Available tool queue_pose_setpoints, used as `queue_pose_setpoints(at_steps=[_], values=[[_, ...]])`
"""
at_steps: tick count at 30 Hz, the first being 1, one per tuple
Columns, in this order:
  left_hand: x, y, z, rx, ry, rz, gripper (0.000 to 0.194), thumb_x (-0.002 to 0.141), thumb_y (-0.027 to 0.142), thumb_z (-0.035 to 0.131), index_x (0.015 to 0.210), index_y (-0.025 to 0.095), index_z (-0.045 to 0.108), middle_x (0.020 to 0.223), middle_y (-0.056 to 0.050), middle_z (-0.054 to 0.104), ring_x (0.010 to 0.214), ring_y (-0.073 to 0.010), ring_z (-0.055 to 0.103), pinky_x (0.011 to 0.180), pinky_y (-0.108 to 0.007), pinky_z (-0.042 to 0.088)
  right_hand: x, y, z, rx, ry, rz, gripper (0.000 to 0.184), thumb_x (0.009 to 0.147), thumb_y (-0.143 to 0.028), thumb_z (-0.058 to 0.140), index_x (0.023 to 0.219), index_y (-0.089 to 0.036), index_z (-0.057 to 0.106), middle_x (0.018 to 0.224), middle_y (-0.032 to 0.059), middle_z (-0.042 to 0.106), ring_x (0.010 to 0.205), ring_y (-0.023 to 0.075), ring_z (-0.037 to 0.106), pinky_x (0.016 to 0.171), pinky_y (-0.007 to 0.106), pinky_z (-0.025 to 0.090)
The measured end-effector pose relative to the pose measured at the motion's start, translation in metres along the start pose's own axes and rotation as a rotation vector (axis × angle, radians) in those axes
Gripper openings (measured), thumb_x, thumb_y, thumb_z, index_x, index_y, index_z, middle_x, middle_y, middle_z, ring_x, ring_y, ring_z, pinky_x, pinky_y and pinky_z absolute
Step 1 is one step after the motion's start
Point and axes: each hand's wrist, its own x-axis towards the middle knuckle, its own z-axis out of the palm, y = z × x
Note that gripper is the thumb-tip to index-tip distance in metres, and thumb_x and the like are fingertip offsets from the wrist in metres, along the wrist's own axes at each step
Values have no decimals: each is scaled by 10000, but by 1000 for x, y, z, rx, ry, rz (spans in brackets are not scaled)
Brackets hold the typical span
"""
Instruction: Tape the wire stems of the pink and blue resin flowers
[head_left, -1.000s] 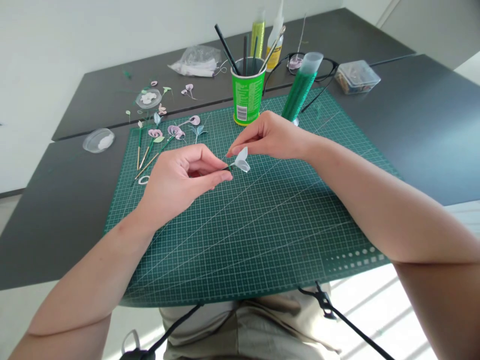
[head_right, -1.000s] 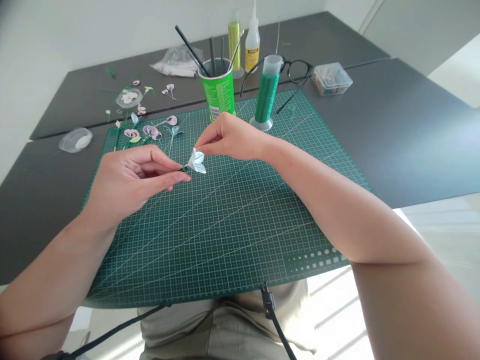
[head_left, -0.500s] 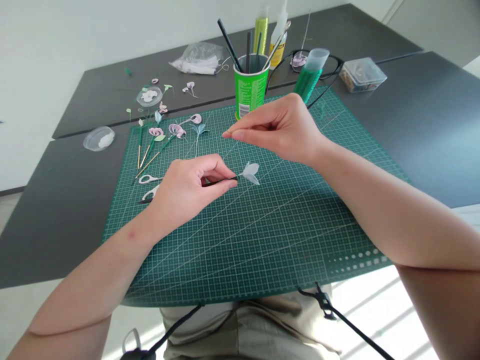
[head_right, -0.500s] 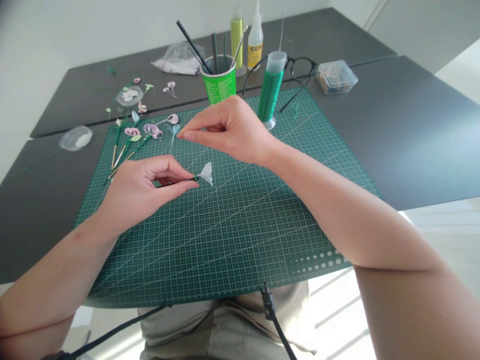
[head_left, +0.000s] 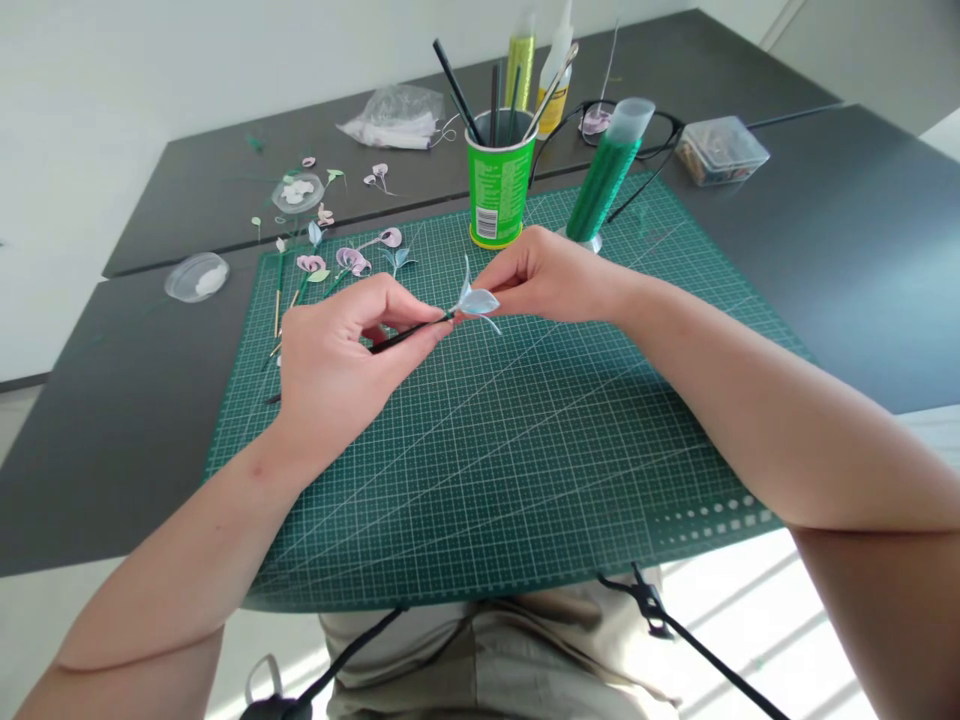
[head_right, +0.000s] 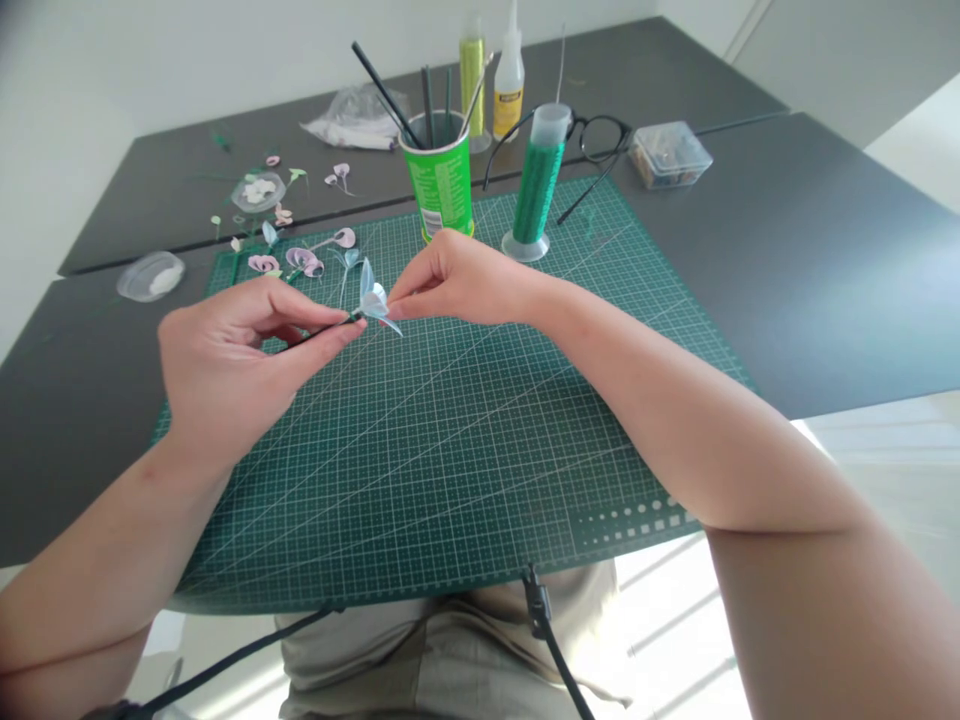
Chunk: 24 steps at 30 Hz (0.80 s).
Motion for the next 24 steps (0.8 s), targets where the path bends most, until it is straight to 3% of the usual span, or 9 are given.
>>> queue_pose_setpoints(at_steps=[7,9,12,14,16,18,20,22,24], values=[[8,-12,2,-195,60,-155,182,818,303,924,982,265,856,858,-5,836,788,-195,787,657,-290,614,-2,-7,0,66,-140,7,144,861,-330,827,904,-202,878,797,6,806,783,155,704,800,325,563],[10,-15,2,-243,59,-191,179,815,324,918,967,251,858,873,-21,847,791,-202,790,604,-272,601,-3,-7,-1,72,-174,22,141,836,-336,852,892,-209,878,819,12,810,791,161,711,786,327,565],[14,-19,2,-295,39,-228,152,817,330,908,930,244,852,877,-38,852,727,-177,759,513,-241,529,-3,-3,-2,105,-162,104,181,864,-390,849,901,-214,865,696,-7,727,662,132,628,679,298,526],[16,-21,2,-344,32,-254,132,815,304,898,917,241,842,867,-38,847,658,-140,711,482,-226,480,-1,2,-1,184,-25,218,283,936,-487,780,908,-210,834,661,-12,664,586,115,540,602,284,482],[18,-22,4,-404,24,-285,126,801,283,893,894,231,824,860,-35,841,594,-107,650,466,-217,443,2,7,2,268,241,334,330,1005,-517,688,923,-210,776,773,12,692,628,120,554,608,277,487],[19,-23,6,-453,-1,-325,139,785,289,892,870,222,805,862,-38,836,549,-92,597,448,-221,412,5,10,4,262,549,363,226,1029,-414,652,934,-217,709,946,41,730,783,145,638,703,276,531],[20,-24,8,-475,-29,-357,157,778,313,890,858,222,790,880,-42,835,528,-90,571,435,-233,389,7,10,8,189,743,289,57,992,-254,653,946,-229,674,1058,47,741,974,176,689,850,292,561],[20,-23,9,-478,-47,-367,163,788,334,885,852,229,778,902,-40,835,520,-91,562,435,-246,378,7,6,15,176,756,180,114,931,-144,646,975,-240,690,1118,38,756,1132,195,701,1013,319,554],[19,-23,9,-469,-55,-360,158,809,343,875,851,237,766,914,-32,833,521,-92,561,447,-257,379,5,-1,23,274,636,116,212,893,-106,621,1024,-240,721,1155,35,772,1223,196,704,1131,355,527]])
